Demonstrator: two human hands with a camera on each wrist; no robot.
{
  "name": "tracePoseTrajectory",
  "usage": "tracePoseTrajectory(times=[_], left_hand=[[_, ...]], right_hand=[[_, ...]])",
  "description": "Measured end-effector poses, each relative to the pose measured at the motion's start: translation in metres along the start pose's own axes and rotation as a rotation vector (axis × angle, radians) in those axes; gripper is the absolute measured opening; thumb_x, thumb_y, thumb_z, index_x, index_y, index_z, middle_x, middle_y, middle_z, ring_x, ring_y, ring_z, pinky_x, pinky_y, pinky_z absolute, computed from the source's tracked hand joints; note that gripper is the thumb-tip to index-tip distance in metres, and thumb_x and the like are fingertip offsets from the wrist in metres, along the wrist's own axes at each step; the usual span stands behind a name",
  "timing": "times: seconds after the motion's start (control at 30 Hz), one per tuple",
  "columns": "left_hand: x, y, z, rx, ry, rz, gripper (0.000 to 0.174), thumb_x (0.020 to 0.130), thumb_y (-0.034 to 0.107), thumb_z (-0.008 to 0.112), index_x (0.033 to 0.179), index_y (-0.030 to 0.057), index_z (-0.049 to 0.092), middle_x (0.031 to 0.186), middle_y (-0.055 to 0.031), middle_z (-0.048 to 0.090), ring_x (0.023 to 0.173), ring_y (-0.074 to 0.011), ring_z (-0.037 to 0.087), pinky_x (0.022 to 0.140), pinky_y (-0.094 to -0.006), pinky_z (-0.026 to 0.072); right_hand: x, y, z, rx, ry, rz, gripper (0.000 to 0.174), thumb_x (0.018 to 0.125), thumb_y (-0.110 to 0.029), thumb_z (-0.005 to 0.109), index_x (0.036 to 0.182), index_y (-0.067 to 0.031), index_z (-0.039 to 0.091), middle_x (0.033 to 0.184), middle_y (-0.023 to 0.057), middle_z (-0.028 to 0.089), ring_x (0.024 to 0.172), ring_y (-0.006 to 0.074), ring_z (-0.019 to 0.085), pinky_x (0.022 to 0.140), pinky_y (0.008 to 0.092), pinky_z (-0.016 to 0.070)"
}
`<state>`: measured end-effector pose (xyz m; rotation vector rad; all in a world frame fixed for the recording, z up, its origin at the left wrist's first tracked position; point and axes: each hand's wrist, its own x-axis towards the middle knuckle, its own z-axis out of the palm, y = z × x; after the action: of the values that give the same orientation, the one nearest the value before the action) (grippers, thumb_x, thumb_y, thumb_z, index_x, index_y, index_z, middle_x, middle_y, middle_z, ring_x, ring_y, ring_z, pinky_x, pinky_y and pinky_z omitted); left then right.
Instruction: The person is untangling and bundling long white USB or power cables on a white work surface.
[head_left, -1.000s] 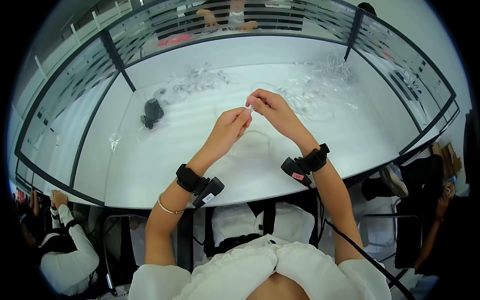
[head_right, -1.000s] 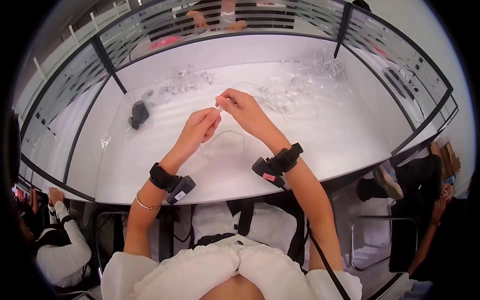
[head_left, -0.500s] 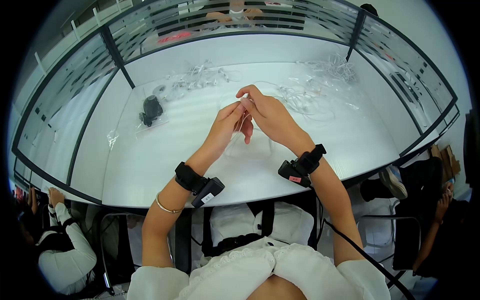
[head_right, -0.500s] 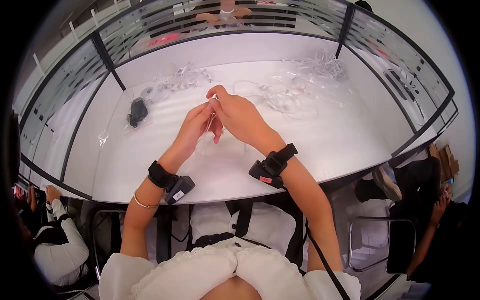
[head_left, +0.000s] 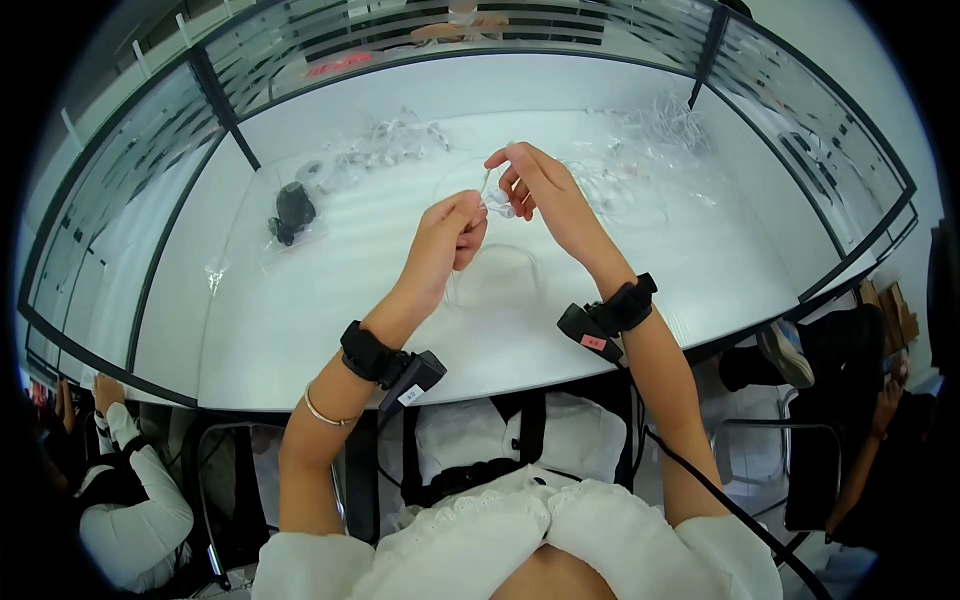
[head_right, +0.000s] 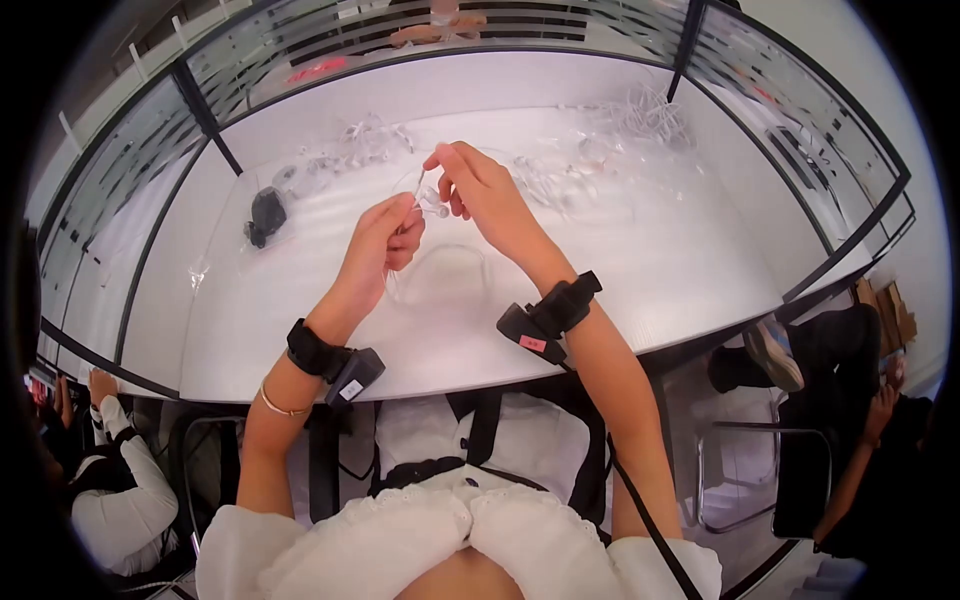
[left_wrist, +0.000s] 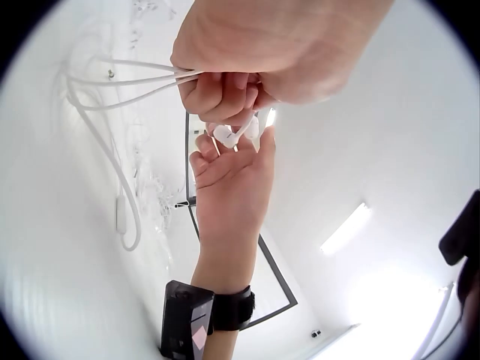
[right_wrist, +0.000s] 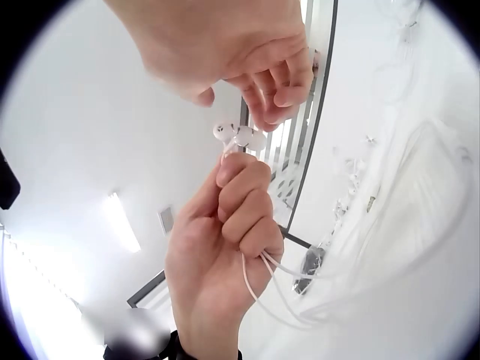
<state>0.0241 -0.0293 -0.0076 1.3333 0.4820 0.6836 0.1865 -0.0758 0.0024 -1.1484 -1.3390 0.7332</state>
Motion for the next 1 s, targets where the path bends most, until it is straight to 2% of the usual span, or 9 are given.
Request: tracePoseTrajectory(times=[0.1, 0.2, 0.27, 0.43, 0.5, 0.63, 0.73, 0.83, 1.0], left_hand=[[0.008, 0.000, -0.001, -0.009, -0.014, 0.008, 0.033, 0.098, 0.034, 0.044, 0.072, 0.0133, 0.038, 0.061, 0.0074, 0.029, 0.050, -0.0020, 0.019, 0.043, -0.0212, 0.0131], [0.001, -0.003, 0.002, -0.012, -0.013, -0.025, 0.030, 0.098, 0.032, 0.044, 0.074, 0.0131, 0.040, 0.063, 0.0077, 0.030, 0.051, -0.0015, 0.020, 0.043, -0.0206, 0.0134], [0.002, -0.001, 0.005, -0.015, -0.027, -0.009, 0.030, 0.098, 0.032, 0.044, 0.075, 0.0126, 0.041, 0.063, 0.0076, 0.030, 0.051, -0.0015, 0.020, 0.043, -0.0206, 0.0136], [0.007, -0.009, 0.008, 0.143, 0.179, 0.080, 0.033, 0.099, 0.033, 0.043, 0.083, 0.0054, 0.054, 0.057, 0.0067, 0.035, 0.046, -0.0012, 0.025, 0.042, -0.0202, 0.0197], [0.004, -0.005, 0.012, 0.184, 0.142, 0.108, 0.034, 0.099, 0.033, 0.043, 0.084, 0.0048, 0.054, 0.057, 0.0069, 0.035, 0.046, -0.0012, 0.026, 0.042, -0.0198, 0.0203], [0.003, -0.004, 0.012, 0.209, 0.063, 0.069, 0.036, 0.099, 0.034, 0.043, 0.081, 0.0048, 0.052, 0.057, 0.0077, 0.034, 0.047, -0.0014, 0.024, 0.042, -0.0198, 0.0195], [0.004, -0.005, 0.008, 0.188, -0.013, 0.056, 0.035, 0.099, 0.033, 0.042, 0.081, 0.0054, 0.052, 0.056, 0.0084, 0.031, 0.047, -0.0017, 0.022, 0.042, -0.0207, 0.0170], [0.003, -0.001, 0.006, 0.153, -0.062, 0.005, 0.032, 0.098, 0.033, 0.043, 0.080, 0.0079, 0.051, 0.058, 0.0098, 0.026, 0.048, -0.0019, 0.018, 0.044, -0.0217, 0.0131], [-0.001, 0.003, 0.007, 0.114, -0.119, -0.047, 0.031, 0.097, 0.032, 0.044, 0.076, 0.0105, 0.049, 0.058, 0.0101, 0.023, 0.050, -0.0025, 0.017, 0.045, -0.0224, 0.0120]], right_hand=[[-0.003, -0.012, 0.004, -0.083, -0.040, 0.083, 0.037, 0.094, -0.040, 0.049, 0.092, -0.0038, 0.057, 0.066, 0.0030, 0.054, 0.055, 0.0093, 0.045, 0.051, 0.0252, 0.0361], [-0.001, -0.001, 0.012, -0.118, -0.066, -0.034, 0.035, 0.094, -0.038, 0.049, 0.094, -0.0048, 0.058, 0.065, 0.0002, 0.053, 0.054, 0.0072, 0.046, 0.051, 0.0213, 0.0356], [-0.001, -0.002, 0.015, -0.099, -0.024, -0.020, 0.032, 0.094, -0.035, 0.052, 0.091, -0.0039, 0.056, 0.064, 0.0008, 0.056, 0.053, 0.0068, 0.045, 0.050, 0.0210, 0.0345], [0.001, 0.002, 0.013, -0.053, -0.054, 0.052, 0.028, 0.093, -0.032, 0.055, 0.091, -0.0041, 0.054, 0.061, 0.0019, 0.056, 0.054, 0.0060, 0.047, 0.049, 0.0208, 0.0361], [0.001, 0.005, 0.014, -0.136, -0.049, -0.004, 0.027, 0.093, -0.030, 0.056, 0.089, -0.0036, 0.054, 0.060, 0.0032, 0.056, 0.056, 0.0067, 0.053, 0.052, 0.0202, 0.0392], [0.005, 0.013, 0.012, -0.027, -0.029, -0.082, 0.028, 0.092, -0.028, 0.058, 0.083, -0.0025, 0.052, 0.061, 0.0046, 0.059, 0.059, 0.0080, 0.057, 0.054, 0.0224, 0.0409], [0.003, 0.009, 0.011, -0.127, 0.004, -0.094, 0.029, 0.092, -0.028, 0.058, 0.079, -0.0035, 0.050, 0.062, 0.0050, 0.058, 0.058, 0.0085, 0.056, 0.054, 0.0228, 0.0418], [0.000, 0.001, 0.015, -0.066, 0.033, -0.083, 0.030, 0.092, -0.027, 0.057, 0.076, -0.0040, 0.047, 0.061, 0.0029, 0.053, 0.056, 0.0074, 0.049, 0.053, 0.0218, 0.0380], [0.004, 0.000, 0.004, -0.298, 0.227, -0.269, 0.029, 0.091, -0.025, 0.059, 0.077, -0.0029, 0.047, 0.060, -0.0020, 0.041, 0.057, 0.0058, 0.035, 0.051, 0.0215, 0.0282]])
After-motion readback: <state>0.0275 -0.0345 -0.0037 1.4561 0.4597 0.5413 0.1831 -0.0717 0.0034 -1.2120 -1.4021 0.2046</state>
